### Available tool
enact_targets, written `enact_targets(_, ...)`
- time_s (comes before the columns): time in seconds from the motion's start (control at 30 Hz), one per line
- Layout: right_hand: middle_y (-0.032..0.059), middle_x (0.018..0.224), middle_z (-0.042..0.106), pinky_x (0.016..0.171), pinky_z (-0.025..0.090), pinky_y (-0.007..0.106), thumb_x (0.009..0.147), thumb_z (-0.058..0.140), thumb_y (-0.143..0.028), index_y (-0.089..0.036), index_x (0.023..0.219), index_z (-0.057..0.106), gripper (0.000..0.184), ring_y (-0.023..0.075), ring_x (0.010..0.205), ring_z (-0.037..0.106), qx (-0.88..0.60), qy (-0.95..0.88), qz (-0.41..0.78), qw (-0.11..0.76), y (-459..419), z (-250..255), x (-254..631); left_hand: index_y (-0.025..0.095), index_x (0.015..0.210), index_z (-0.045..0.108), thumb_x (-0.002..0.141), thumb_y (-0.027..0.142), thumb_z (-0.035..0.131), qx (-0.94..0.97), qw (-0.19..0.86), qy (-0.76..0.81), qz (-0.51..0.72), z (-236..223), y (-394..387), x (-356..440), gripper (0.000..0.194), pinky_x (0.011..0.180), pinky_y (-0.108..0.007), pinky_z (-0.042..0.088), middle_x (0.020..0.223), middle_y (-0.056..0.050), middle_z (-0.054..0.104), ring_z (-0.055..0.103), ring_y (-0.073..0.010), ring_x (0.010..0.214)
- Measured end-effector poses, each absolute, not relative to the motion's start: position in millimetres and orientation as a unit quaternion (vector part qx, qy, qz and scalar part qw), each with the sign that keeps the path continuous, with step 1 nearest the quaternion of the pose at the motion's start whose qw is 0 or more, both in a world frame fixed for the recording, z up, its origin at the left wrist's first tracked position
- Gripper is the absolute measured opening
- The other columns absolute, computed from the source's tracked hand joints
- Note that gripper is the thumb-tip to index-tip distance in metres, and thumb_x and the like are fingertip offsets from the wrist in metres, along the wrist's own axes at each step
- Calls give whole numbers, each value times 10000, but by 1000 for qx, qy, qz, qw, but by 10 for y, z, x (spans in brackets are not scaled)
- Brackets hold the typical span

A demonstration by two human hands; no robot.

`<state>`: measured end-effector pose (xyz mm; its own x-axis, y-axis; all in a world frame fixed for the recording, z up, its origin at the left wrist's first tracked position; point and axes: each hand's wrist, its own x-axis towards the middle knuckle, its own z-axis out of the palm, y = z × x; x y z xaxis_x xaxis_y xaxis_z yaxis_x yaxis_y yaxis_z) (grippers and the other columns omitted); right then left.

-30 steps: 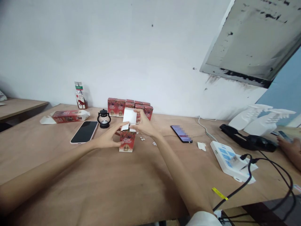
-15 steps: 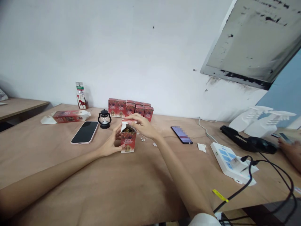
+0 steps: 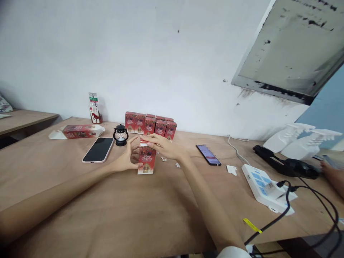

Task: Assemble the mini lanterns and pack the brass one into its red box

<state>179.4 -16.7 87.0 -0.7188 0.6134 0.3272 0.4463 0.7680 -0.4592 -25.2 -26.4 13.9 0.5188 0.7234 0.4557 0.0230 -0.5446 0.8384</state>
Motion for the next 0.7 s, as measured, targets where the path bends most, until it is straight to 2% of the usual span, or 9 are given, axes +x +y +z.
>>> enact_targets(0.1, 41, 1396, 393, 1082, 287, 441, 938, 291, -477, -340, 1351, 397, 447, 204, 1293, 371, -305, -918, 160, 196, -169, 854, 1810, 293, 1403, 58, 674, 321, 720, 766, 433, 241, 409, 118, -226, -275, 985, 809, -386, 510, 1406, -198, 359, 543, -274, 1131)
enact_targets(0.2, 49, 1434, 338, 1031, 350, 440, 879, 437, -511, -366, 1377, 342, 527, 240, 1257, 412, -335, -918, 138, 159, -224, 846, 1824, 243, 1404, 140, 684, 377, 702, 784, 424, 259, 371, 73, -161, -329, 923, 853, -427, 492, 1354, -186, 439, 561, -273, 1112)
enact_targets(0.3, 65, 1288, 471, 904, 449, 408, 771, 640, -424, -374, 1384, 325, 691, 224, 1049, 555, -364, -914, 103, 149, -248, 884, 1818, 171, 1352, 310, 586, 431, 757, 849, 321, 295, 296, 16, -96, -392, 925, 977, -497, 401, 1349, -190, 460, 484, -332, 1205)
enact_targets(0.37, 59, 1197, 531, 869, 461, 388, 707, 706, -313, -336, 1367, 367, 743, 215, 988, 572, -370, -910, 84, 167, -180, 966, 1784, 149, 1311, 390, 558, 475, 760, 882, 235, 323, 249, -16, -65, -421, 901, 1020, -508, 350, 1360, -195, 454, 438, -358, 1244)
enact_targets(0.43, 70, 1224, 528, 898, 442, 376, 617, 751, -207, -268, 1341, 407, 804, 237, 1059, 539, -366, -908, 63, 196, -29, 1098, 1708, 127, 1297, 416, 646, 518, 677, 888, 171, 367, 220, -40, -50, -430, 803, 1007, -498, 361, 1339, -201, 478, 459, -356, 1226)
enact_targets(0.5, 97, 1245, 516, 910, 424, 365, 577, 747, -154, -191, 1296, 448, 780, 253, 1086, 518, -382, -899, 31, 212, 181, 1249, 1579, 103, 1299, 422, 754, 518, 553, 880, 125, 418, 188, -58, -49, -420, 697, 1003, -493, 359, 1334, -210, 483, 460, -348, 1229)
enact_targets(0.63, 134, 1230, 498, 881, 416, 385, 613, 737, -285, -125, 1261, 430, 734, 266, 1052, 508, -423, -881, -73, 198, 602, 1439, 1203, 89, 1334, 403, 837, 488, 409, 878, 65, 458, 121, -81, -65, -387, 638, 1076, -466, 269, 1436, -194, 362, 327, -322, 1336)
enact_targets(0.7, 147, 1249, 493, 907, 384, 443, 636, 723, -333, -132, 1255, 430, 714, 305, 1100, 467, -437, -875, -145, 152, 757, 1434, 1010, 102, 1348, 391, 846, 494, 385, 882, 48, 455, 111, -85, -73, -379, 637, 1082, -443, 267, 1449, -177, 347, 323, -304, 1342)
